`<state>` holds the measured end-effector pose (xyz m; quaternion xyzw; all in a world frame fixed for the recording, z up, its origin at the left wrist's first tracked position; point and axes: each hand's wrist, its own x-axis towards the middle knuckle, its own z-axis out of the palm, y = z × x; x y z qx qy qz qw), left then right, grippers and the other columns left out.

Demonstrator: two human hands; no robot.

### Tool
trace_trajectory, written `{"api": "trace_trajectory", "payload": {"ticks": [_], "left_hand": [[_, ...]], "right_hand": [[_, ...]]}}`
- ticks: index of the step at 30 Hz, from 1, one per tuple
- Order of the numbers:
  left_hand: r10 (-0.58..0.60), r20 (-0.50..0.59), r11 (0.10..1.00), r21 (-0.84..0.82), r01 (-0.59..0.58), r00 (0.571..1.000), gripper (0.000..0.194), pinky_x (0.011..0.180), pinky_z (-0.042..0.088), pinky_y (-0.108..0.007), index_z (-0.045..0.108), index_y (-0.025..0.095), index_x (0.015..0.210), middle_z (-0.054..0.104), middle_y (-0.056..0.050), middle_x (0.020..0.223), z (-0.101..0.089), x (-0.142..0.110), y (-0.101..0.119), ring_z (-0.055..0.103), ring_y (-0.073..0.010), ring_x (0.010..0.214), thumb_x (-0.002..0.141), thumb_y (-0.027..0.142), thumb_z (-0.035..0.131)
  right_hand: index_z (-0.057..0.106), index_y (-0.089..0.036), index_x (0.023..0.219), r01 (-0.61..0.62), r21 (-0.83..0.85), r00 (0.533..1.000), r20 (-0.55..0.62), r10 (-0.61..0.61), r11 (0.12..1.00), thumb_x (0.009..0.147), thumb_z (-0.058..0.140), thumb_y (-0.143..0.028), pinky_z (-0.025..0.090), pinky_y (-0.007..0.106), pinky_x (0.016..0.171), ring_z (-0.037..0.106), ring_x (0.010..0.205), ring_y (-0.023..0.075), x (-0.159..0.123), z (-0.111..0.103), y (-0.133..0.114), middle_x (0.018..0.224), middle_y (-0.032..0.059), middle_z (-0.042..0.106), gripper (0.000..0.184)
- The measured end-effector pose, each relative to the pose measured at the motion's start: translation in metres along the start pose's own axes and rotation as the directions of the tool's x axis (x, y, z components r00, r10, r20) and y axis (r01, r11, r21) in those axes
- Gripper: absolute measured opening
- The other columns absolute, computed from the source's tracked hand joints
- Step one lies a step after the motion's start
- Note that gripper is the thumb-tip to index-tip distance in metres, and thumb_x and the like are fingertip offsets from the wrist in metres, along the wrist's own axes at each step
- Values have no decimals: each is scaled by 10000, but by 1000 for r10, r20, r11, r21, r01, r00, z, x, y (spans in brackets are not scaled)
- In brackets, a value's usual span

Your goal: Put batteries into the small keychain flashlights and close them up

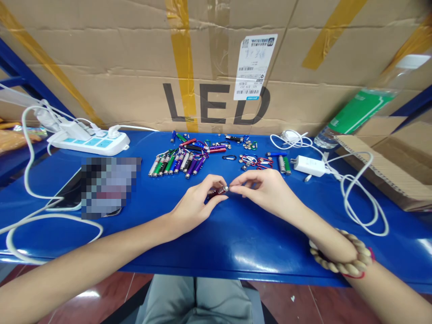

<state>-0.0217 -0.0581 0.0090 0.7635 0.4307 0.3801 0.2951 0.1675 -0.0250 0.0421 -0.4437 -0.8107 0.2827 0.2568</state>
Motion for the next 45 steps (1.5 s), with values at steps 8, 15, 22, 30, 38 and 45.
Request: {"api": "trace_trajectory", "payload": {"ticks": [8, 15, 22, 30, 38, 45], "left_hand": [[34, 2, 999, 13, -34, 999, 174, 790, 499, -247, 443, 214, 1002, 626, 8, 887, 0, -1, -1, 633, -131, 850, 846, 227, 519], [18, 19, 999, 44, -19, 1000, 238, 778, 503, -244, 423, 228, 1059, 654, 7, 908, 0, -2, -2, 649, -154, 894, 843, 233, 523], [85, 15, 995, 59, -86, 996, 257, 763, 498, -203, 422, 232, 1069, 662, 15, 910, 0, -1, -1, 651, -135, 889, 841, 188, 533], [56, 4, 998, 23, -56, 998, 168, 831, 490, -250, 468, 215, 1028, 643, -9, 935, 0, -2, 2, 635, -136, 884, 863, 202, 491], [61, 9, 997, 37, -62, 998, 150, 831, 470, -235, 500, 217, 1026, 638, -4, 955, -1, -1, 3, 614, -125, 893, 884, 213, 452], [28, -3, 997, 75, -28, 1000, 177, 828, 446, -238, 488, 236, 1063, 634, 2, 964, -3, -3, 5, 600, -124, 910, 900, 243, 420]], "right_hand": [[692, -147, 772, -100, 362, 993, 90, 72, 927, 744, 620, -336, 422, 190, 453, 549, 459, 89, 0, 2, -12, 579, 2, 645, 204], [685, -136, 745, -157, 370, 988, 74, 139, 916, 690, 668, -370, 404, 187, 432, 529, 448, 85, 1, 7, -10, 577, 11, 640, 241], [651, -129, 766, -196, 431, 979, 131, 154, 881, 703, 657, -368, 406, 174, 429, 534, 446, 68, 3, 10, -6, 650, 16, 649, 247], [664, -177, 907, -43, 40, 946, -319, 54, 998, 788, 590, -331, 463, 225, 546, 597, 550, 101, 5, -13, 3, 914, 42, 678, 208], [716, -276, 836, -157, -482, 982, -168, 85, 862, 715, 690, -331, 420, 233, 543, 631, 641, 150, 7, -18, 22, 770, -19, 701, 136], [725, -294, 791, -145, -499, 989, -93, 114, 854, 744, 665, -254, 454, 284, 675, 646, 692, 166, 9, -15, 21, 803, -33, 713, 85]]}}
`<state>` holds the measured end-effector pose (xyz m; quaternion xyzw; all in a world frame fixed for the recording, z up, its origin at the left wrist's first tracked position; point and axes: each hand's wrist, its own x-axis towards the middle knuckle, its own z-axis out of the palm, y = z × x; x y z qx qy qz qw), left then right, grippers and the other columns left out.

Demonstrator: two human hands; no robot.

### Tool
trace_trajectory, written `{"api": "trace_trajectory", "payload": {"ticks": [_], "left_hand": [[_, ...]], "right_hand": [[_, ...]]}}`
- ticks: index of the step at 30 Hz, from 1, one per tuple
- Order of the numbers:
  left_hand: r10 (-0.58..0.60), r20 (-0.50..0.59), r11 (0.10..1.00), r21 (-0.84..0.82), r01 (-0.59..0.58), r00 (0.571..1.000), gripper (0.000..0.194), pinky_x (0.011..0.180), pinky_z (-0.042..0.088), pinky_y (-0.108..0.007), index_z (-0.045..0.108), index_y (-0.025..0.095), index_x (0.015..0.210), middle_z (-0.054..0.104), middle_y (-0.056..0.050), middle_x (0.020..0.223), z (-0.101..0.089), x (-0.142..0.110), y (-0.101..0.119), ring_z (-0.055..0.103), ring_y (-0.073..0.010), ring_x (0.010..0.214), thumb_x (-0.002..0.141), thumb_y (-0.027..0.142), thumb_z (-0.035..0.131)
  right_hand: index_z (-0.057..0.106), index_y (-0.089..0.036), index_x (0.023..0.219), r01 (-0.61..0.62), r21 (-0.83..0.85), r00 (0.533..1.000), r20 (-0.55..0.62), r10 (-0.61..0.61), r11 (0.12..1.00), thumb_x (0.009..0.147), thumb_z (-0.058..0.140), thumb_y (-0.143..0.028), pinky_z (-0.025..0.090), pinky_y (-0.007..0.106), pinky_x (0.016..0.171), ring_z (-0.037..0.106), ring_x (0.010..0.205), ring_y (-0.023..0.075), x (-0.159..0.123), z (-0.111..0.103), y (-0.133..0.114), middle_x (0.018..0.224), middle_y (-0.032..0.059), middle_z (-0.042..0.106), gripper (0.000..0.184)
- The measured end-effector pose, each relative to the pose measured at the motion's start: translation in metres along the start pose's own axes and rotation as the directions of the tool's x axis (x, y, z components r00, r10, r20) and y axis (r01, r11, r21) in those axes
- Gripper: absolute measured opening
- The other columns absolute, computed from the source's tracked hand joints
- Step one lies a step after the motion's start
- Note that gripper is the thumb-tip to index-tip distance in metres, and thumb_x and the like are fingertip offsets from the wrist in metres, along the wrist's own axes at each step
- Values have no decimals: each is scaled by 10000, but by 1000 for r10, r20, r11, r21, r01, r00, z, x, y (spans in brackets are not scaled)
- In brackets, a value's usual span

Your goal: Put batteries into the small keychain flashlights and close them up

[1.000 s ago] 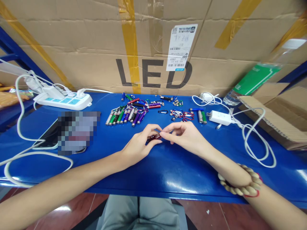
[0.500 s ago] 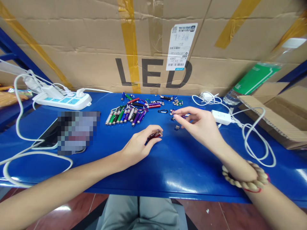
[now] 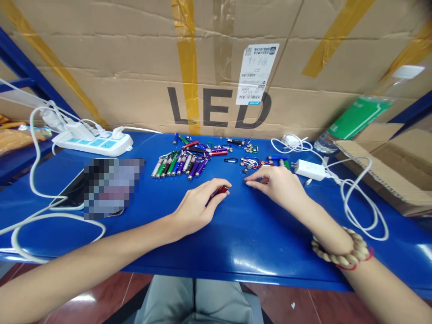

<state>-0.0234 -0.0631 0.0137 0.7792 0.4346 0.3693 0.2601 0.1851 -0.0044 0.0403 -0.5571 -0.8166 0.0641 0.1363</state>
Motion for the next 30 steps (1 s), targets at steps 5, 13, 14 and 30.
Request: {"api": "trace_trajectory", "payload": {"ticks": [5, 13, 14, 30], "left_hand": [[-21, 16, 1000, -20, 21, 1000, 202, 818, 443, -235, 461, 249, 1102, 629, 3, 985, 0, -1, 1, 599, -120, 923, 914, 253, 387], [-45, 0, 998, -45, 45, 999, 144, 775, 451, -249, 421, 241, 1050, 626, 2, 933, 0, -1, -1, 611, -130, 880, 915, 254, 371], [-44, 2, 998, -45, 44, 999, 138, 777, 449, -251, 423, 240, 1042, 623, 3, 926, 0, -1, -1, 610, -129, 876, 915, 253, 371], [-73, 24, 993, -86, 75, 997, 138, 743, 449, -239, 416, 232, 1041, 648, -3, 947, -1, 1, 0, 619, -132, 882, 905, 240, 392]], "right_hand": [[721, -272, 781, -20, 63, 999, 32, 18, 998, 744, 665, -306, 462, 273, 640, 651, 682, 167, 1, -1, -1, 747, -33, 715, 76], [708, -236, 845, 14, 177, 994, 101, -33, 984, 681, 715, -208, 477, 231, 581, 656, 644, 138, 0, -3, 0, 808, -20, 719, 167], [707, -237, 859, 17, 173, 993, 110, -36, 985, 683, 710, -186, 480, 229, 586, 657, 652, 138, 0, -4, 0, 805, -20, 719, 184], [702, -247, 848, 40, 141, 991, 120, -57, 989, 685, 715, -258, 476, 213, 586, 649, 636, 126, -1, -3, -3, 802, -35, 714, 163]]}}
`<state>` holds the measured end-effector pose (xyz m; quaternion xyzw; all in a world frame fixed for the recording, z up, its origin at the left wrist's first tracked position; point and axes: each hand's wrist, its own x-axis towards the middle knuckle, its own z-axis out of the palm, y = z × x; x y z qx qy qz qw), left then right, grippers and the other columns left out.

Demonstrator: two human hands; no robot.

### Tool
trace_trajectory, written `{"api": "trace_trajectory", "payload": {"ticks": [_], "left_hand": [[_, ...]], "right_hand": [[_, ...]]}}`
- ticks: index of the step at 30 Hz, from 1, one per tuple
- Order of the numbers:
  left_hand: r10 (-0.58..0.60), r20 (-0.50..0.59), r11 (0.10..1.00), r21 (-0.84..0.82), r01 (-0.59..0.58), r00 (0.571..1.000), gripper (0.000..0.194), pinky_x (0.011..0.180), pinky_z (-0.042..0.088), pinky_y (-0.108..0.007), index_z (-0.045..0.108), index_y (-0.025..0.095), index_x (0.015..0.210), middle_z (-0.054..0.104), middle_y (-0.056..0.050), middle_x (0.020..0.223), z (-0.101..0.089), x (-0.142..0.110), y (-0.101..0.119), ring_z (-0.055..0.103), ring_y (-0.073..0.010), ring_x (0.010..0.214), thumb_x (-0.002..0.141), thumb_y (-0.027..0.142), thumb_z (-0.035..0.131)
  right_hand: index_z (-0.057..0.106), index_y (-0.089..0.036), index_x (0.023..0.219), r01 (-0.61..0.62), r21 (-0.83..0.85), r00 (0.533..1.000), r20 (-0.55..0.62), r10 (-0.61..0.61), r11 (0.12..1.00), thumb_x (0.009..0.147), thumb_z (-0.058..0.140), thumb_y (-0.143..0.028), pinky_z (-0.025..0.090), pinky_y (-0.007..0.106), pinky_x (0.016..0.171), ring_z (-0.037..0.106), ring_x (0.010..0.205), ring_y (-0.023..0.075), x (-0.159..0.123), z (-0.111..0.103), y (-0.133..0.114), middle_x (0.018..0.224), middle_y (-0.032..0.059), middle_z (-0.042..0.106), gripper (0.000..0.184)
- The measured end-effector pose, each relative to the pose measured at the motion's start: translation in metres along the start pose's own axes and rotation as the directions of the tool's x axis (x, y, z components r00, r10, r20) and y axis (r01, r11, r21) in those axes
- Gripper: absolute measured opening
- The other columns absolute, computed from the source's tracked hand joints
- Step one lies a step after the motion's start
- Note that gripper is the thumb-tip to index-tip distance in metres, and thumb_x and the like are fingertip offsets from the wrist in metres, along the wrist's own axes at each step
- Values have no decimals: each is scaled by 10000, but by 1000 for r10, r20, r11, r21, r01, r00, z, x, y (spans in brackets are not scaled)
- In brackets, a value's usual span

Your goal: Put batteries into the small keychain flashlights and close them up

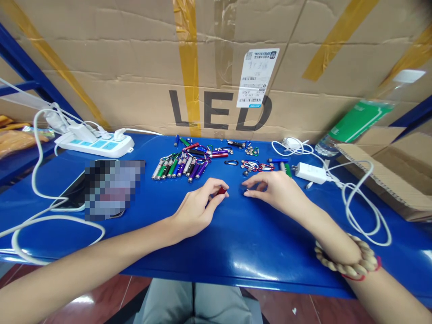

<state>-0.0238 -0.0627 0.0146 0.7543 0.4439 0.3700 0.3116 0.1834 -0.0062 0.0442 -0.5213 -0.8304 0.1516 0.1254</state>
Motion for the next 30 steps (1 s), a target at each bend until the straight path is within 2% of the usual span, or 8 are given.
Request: {"api": "trace_trajectory", "payload": {"ticks": [10, 17, 22, 26, 30], "left_hand": [[-15, 10, 999, 35, 15, 1000, 154, 699, 457, -244, 402, 225, 1060, 644, -11, 917, 0, -1, 0, 617, -126, 804, 914, 259, 367], [-13, 3, 998, 65, 13, 1000, 191, 706, 464, -252, 400, 222, 1093, 645, -11, 900, -1, 0, 1, 617, -129, 770, 911, 275, 374], [-7, -1, 997, 78, 7, 1000, 243, 759, 465, -259, 390, 230, 1144, 658, -12, 931, 0, 1, 0, 631, -141, 836, 904, 264, 393], [-5, -4, 999, 47, 5, 1000, 202, 808, 465, -256, 439, 232, 1093, 660, -8, 964, 1, 2, -3, 626, -143, 919, 893, 262, 421], [14, -12, 999, 51, -13, 1000, 180, 799, 472, -254, 469, 216, 1062, 650, -21, 971, 2, 3, -4, 622, -143, 918, 893, 246, 413]], "right_hand": [[702, -269, 835, -21, -107, 1000, 9, 22, 994, 710, 683, -293, 426, 200, 512, 654, 693, 147, -2, -2, -1, 776, -49, 715, 128], [702, -279, 841, 53, -79, 998, -13, -54, 995, 753, 634, -294, 388, 189, 462, 646, 633, 124, -3, 0, -4, 774, -49, 713, 113], [696, -304, 888, 100, -82, 995, -3, -101, 992, 792, 581, -246, 405, 195, 505, 628, 661, 119, -3, 4, -7, 826, -56, 701, 160], [690, -285, 888, 116, -50, 993, -4, -116, 992, 795, 577, -233, 424, 201, 542, 614, 656, 118, -4, 6, -6, 821, -41, 689, 155], [699, -257, 830, 150, -30, 988, -16, -150, 988, 787, 592, -205, 441, 201, 567, 616, 641, 110, -3, 6, -3, 851, -22, 682, 126]]}}
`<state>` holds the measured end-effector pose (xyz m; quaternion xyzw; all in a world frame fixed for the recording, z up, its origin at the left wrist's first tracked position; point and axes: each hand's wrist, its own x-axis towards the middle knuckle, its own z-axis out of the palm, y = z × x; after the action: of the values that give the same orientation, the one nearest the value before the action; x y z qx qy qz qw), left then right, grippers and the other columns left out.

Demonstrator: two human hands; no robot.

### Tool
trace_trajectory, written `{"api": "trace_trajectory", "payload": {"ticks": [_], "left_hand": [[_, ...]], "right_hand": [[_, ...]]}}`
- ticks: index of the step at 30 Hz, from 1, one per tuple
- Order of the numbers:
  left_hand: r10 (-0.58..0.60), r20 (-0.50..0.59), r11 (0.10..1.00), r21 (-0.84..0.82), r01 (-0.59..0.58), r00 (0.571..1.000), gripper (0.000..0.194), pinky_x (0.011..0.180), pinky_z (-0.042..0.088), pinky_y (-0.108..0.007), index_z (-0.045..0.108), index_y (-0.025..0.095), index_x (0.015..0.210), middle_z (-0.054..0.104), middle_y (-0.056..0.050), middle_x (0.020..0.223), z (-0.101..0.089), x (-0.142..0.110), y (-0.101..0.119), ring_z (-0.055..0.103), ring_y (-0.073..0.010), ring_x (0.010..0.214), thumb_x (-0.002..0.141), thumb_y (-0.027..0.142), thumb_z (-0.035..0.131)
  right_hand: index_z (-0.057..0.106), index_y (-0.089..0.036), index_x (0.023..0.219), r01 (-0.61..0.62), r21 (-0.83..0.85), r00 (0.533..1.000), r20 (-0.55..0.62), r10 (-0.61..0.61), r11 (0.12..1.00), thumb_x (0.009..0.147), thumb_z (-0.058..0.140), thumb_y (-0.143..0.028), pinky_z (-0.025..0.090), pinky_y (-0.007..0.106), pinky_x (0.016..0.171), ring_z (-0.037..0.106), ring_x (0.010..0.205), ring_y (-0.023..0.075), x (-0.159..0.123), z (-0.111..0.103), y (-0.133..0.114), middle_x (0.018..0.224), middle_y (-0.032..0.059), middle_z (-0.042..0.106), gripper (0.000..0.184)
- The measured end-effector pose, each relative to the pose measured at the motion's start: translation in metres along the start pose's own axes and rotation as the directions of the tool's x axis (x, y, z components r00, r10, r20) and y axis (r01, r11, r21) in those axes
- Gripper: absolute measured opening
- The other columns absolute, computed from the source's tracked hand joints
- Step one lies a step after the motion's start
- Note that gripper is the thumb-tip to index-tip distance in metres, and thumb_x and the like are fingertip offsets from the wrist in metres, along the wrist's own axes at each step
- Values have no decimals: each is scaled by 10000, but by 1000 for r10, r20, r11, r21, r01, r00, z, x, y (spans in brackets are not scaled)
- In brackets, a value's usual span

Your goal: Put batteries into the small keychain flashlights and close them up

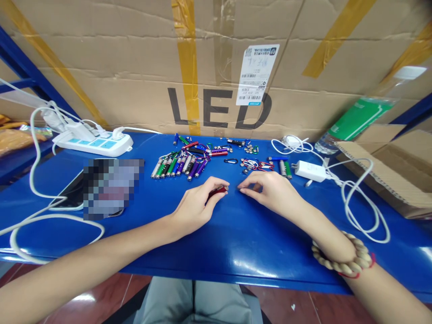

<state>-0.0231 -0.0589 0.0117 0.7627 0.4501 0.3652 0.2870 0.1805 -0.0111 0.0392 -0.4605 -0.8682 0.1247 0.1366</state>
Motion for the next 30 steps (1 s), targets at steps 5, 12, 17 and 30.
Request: {"api": "trace_trajectory", "payload": {"ticks": [5, 12, 17, 30], "left_hand": [[-4, 8, 999, 51, 4, 1000, 198, 789, 463, -267, 464, 221, 1082, 639, -18, 926, -3, 0, 3, 620, -145, 872, 907, 253, 377], [4, 6, 997, 73, -4, 1000, 203, 759, 453, -265, 460, 217, 1086, 621, -17, 898, -3, 0, 4, 604, -140, 827, 911, 257, 365], [0, 14, 997, 77, -1, 1000, 205, 736, 452, -258, 454, 218, 1087, 613, -14, 873, -3, 1, 3, 599, -137, 804, 912, 258, 355], [-11, 43, 999, 52, 9, 999, 212, 761, 447, -260, 458, 223, 1085, 619, -24, 917, -3, 1, 2, 593, -136, 834, 915, 244, 333]], "right_hand": [[706, -242, 829, 44, 22, 999, 12, -45, 999, 780, 610, -182, 478, 218, 643, 631, 685, 130, 2, 0, 5, 836, -4, 689, 124], [706, -229, 858, 75, 69, 997, 8, -76, 995, 778, 598, -137, 500, 254, 764, 649, 838, 172, 3, 2, 11, 889, -6, 706, 162], [710, -247, 847, 70, 47, 997, 18, -70, 996, 776, 615, -155, 492, 248, 759, 649, 833, 167, 2, 0, 10, 882, -17, 707, 150], [706, -279, 807, 46, -8, 999, 3, -46, 999, 767, 647, -265, 444, 207, 604, 642, 779, 151, 1, -3, 2, 844, -39, 707, 73]]}}
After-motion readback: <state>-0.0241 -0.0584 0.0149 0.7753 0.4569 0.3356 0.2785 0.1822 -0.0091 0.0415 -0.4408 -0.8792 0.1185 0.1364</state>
